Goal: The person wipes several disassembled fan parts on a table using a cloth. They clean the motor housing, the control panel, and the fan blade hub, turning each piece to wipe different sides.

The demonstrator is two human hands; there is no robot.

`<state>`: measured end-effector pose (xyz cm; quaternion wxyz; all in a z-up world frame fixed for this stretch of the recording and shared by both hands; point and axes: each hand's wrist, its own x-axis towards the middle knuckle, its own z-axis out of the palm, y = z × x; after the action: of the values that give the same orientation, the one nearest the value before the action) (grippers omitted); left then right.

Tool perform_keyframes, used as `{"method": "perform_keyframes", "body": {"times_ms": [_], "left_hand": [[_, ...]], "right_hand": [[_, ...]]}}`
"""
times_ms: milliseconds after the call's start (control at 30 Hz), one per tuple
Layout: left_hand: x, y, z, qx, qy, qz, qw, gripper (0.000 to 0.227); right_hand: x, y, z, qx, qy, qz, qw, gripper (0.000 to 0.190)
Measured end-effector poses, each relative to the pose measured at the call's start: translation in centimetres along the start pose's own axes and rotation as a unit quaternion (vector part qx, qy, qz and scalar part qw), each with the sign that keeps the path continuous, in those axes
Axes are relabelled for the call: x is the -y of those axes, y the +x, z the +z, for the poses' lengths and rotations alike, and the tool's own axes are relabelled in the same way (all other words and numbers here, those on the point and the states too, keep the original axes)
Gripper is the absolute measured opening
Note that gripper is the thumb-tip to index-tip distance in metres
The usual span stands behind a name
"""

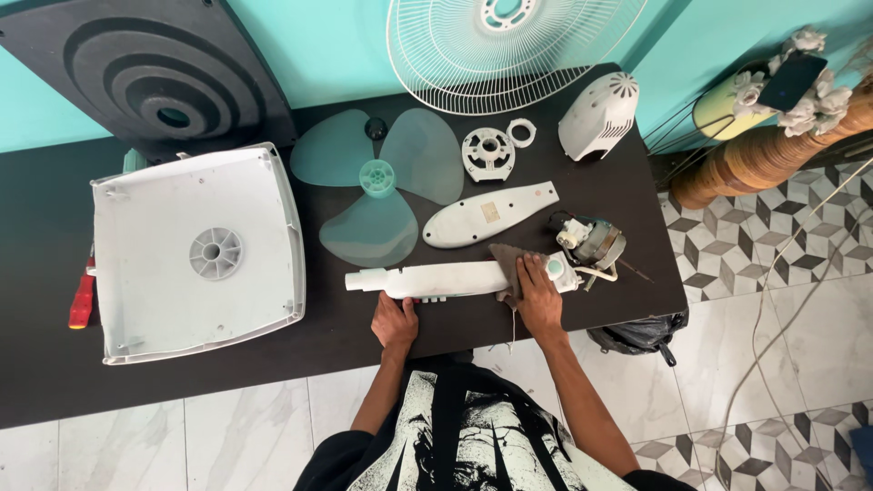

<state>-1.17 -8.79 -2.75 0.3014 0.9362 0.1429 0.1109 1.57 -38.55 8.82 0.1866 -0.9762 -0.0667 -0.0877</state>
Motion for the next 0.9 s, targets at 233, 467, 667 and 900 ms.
{"method": "perform_keyframes", "body": {"times_ms": [233,467,667,900], "left_hand": [[-0.3,0.1,-0.2,0.007,-0.009,-0.012,1.0,0.058],[0.6,0.1,0.4,-0.009,-0.001,-0.011,1.0,0.06],[0.5,0.1,0.0,0.001,-0.014,-0.008,1.0,0.06],[-0.4,0.2,-0.3,-0.036,0.008,0.018,0.999,0.061]], "right_hand": [[-0.4,-0.6,0.4,-0.036,-0.026,-0.002,0.999,0.063],[3.2,1.4,-1.3,-0.03,0.016,-0.045,0.998,0.083],[6.3,1.3,-0.3,-0.047,-0.009,-0.033,0.998,0.083],[3.5,0.1,0.0,-0.048,-0.001,-0.055,0.997,0.066]]}}
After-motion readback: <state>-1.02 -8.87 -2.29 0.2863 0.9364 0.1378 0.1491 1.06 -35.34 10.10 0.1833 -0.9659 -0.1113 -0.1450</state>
